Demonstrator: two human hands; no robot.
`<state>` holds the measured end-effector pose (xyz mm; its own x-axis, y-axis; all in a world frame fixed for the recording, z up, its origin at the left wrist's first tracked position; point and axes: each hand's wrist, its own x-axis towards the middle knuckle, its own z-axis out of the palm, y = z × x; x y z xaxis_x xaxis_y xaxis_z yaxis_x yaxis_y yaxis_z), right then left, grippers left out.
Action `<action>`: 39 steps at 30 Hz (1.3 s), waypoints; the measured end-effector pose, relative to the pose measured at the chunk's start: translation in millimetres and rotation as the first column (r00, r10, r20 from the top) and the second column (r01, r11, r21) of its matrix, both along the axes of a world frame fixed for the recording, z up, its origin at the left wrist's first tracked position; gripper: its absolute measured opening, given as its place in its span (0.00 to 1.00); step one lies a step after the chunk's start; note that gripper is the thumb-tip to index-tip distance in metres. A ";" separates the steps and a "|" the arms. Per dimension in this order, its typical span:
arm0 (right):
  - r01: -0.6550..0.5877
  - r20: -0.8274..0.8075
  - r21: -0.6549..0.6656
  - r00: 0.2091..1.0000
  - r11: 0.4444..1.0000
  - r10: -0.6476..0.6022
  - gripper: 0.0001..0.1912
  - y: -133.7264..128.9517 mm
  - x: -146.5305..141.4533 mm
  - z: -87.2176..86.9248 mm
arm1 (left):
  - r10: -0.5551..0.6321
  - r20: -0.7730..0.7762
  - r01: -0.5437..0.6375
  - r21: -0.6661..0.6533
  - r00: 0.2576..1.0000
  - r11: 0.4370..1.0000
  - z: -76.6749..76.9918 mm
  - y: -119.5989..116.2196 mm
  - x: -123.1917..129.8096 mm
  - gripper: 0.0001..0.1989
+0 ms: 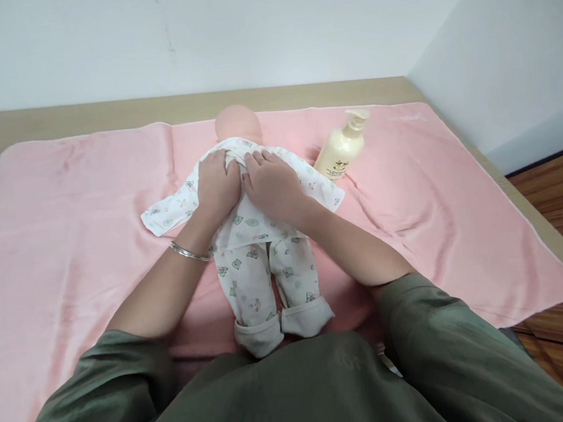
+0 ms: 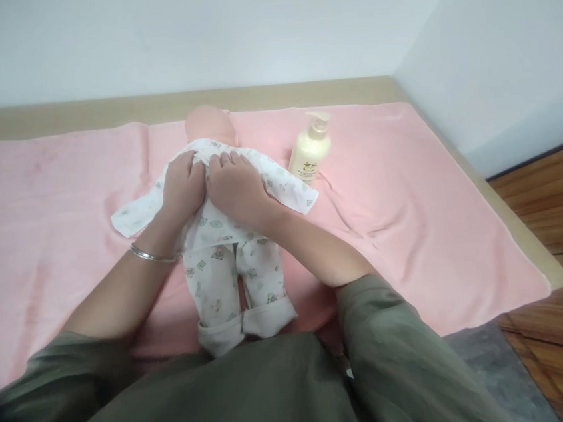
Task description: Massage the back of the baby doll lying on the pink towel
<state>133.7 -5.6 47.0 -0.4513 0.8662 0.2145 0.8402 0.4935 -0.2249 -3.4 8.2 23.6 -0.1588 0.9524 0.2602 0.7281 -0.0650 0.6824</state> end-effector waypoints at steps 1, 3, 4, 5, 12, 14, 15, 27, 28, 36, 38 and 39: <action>-0.007 -0.022 -0.023 1.000 1.000 0.007 0.26 7.3 2.5 -1.3 | -0.005 -0.039 0.005 0.000 0.999 1.000 1.9 -3.6 2.7 0.14; -0.010 -0.077 -0.080 0.997 0.997 0.003 0.25 25.9 9.6 -4.5 | -0.039 -0.122 0.039 0.002 0.992 0.999 4.9 -13.6 11.0 0.17; -0.004 -0.102 -0.098 0.995 0.995 -0.006 0.25 34.7 13.1 -6.1 | -0.064 -0.151 0.066 0.005 0.986 0.998 5.7 -18.7 15.3 0.19; 0.006 -0.120 -0.109 0.993 0.994 -0.019 0.25 41.4 15.8 -7.3 | -0.089 -0.167 0.093 0.011 0.982 0.996 6.2 -22.7 18.6 0.21; 0.049 -0.042 -0.052 0.998 0.997 -0.052 0.26 6.8 1.5 -2.6 | -0.066 -0.063 0.064 -0.040 0.996 0.997 6.7 -4.6 -2.4 0.13; 0.033 -0.005 -0.063 0.999 0.997 -0.033 0.29 -7.0 -5.8 -0.2 | -0.041 -0.043 0.038 -0.064 0.998 0.997 6.3 3.9 -10.6 0.12; 0.023 0.002 -0.070 1.000 0.997 -0.023 0.30 -9.4 -7.8 0.2 | -0.035 -0.042 0.032 -0.067 0.999 0.997 5.5 6.0 -12.3 0.13; 0.054 -0.009 -0.114 0.998 0.992 -0.056 0.28 29.9 15.2 -3.6 | -0.088 -0.086 0.093 0.053 0.992 0.994 -4.2 -20.2 18.6 0.27; 0.051 0.009 -0.093 0.999 0.994 -0.050 0.29 21.6 11.4 -3.7 | -0.082 -0.064 0.085 0.044 0.995 0.995 -3.3 -15.9 15.1 0.25; 0.001 0.012 -0.089 1.000 0.996 0.000 0.29 23.0 8.8 -7.4 | -0.061 -0.004 0.061 0.043 0.998 0.997 -4.4 -14.2 14.5 0.24; 0.008 -0.011 -0.116 1.000 0.993 -0.009 0.29 39.6 16.1 -10.0 | -0.096 -0.040 0.098 0.039 0.995 0.994 -4.0 -24.4 23.4 0.27; 0.014 -0.016 -0.115 1.000 0.993 -0.016 0.30 45.3 18.4 -11.5 | -0.112 -0.055 0.114 0.037 0.992 0.993 -3.6 -28.1 26.8 0.27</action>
<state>152.1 39.6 35.6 -0.4353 0.8922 0.1202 0.8429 0.4508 -0.2937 23.3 -19.9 20.0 -0.0359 0.9522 0.3033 0.7494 -0.1751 0.6385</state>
